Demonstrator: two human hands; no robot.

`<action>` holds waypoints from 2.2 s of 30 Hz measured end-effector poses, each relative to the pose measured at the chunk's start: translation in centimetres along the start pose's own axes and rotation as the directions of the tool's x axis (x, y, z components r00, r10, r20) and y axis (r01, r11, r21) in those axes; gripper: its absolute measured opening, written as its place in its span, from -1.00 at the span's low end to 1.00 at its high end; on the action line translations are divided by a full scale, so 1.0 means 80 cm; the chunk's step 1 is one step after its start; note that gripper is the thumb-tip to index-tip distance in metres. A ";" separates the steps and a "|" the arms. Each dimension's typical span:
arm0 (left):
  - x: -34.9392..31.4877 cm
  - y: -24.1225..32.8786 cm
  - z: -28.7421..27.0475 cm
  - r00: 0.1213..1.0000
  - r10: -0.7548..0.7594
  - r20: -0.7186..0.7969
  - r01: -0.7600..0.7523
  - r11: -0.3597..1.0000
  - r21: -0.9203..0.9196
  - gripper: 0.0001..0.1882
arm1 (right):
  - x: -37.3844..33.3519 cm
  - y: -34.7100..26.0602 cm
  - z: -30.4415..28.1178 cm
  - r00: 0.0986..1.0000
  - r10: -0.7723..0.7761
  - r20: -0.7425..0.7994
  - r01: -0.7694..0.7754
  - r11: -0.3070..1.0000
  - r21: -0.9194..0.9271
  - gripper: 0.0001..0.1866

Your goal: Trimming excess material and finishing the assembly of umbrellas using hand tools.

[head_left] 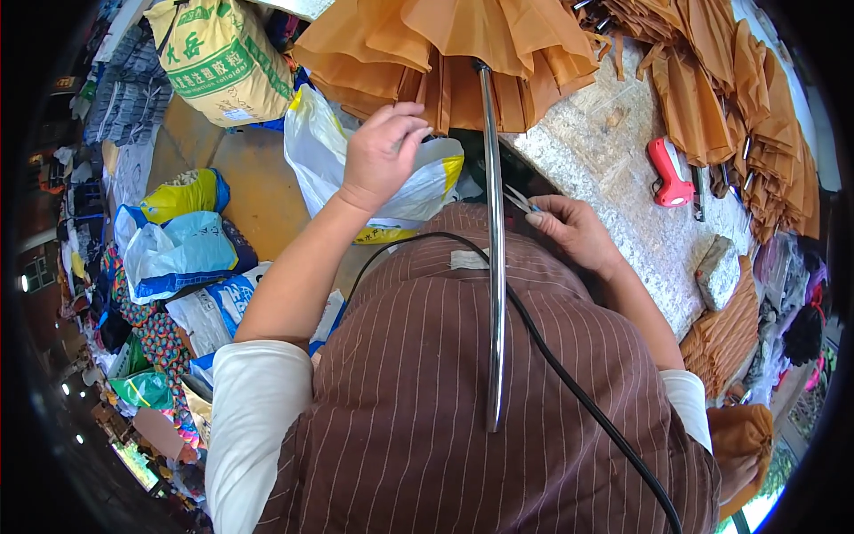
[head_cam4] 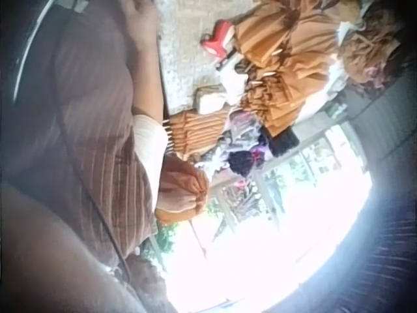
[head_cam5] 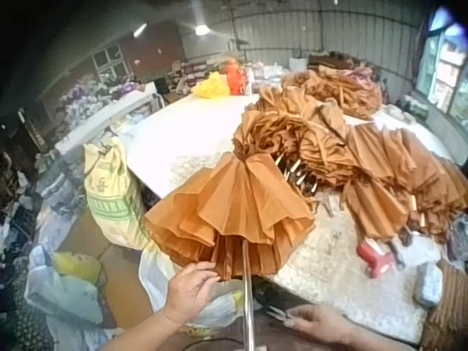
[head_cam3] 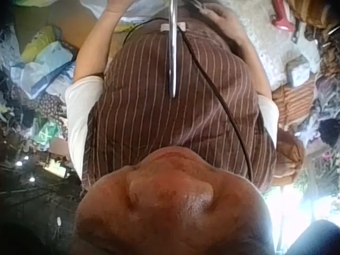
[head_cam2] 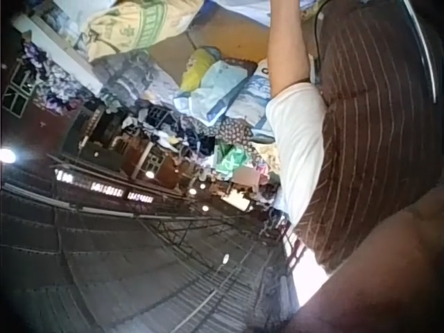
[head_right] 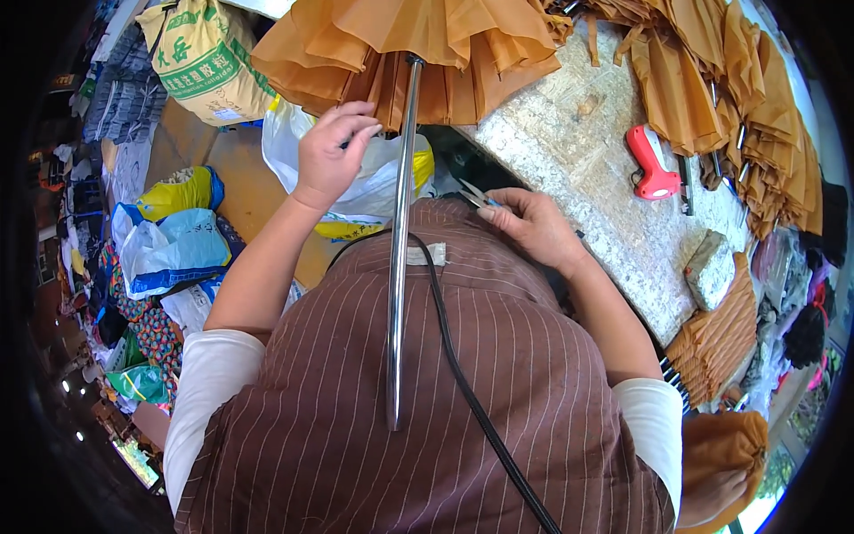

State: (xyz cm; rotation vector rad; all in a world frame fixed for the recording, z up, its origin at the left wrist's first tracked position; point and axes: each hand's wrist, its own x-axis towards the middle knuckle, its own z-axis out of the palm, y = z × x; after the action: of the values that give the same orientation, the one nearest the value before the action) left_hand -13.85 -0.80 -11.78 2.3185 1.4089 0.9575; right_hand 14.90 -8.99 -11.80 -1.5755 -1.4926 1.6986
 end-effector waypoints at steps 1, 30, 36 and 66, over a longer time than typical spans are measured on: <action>0.001 0.002 -0.005 0.992 -0.125 0.028 0.127 0.983 -0.129 -0.82 | 0.002 -0.001 -0.001 0.999 -0.032 -0.022 0.031 0.999 -0.004 -0.63; 0.010 0.032 -0.002 0.936 -0.350 0.030 0.337 0.871 -0.357 -0.81 | 0.048 -0.084 0.042 0.883 -0.381 0.273 0.468 0.686 -0.558 -0.68; 0.020 0.036 0.009 0.990 0.140 0.027 -0.142 0.954 0.265 -0.79 | 0.029 -0.069 0.030 0.943 -0.290 0.163 0.333 0.814 -0.476 -0.65; 0.017 0.031 0.004 0.776 -0.539 0.327 0.550 0.327 -0.769 -0.89 | 0.084 -0.117 0.035 0.963 -0.257 0.088 0.261 0.786 -0.561 -0.67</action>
State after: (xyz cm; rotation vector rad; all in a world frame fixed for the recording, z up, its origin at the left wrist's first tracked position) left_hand -11.52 -0.84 -10.16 0.9915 1.1715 1.0439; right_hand 7.05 -1.24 -7.47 -1.5191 -2.2518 1.1532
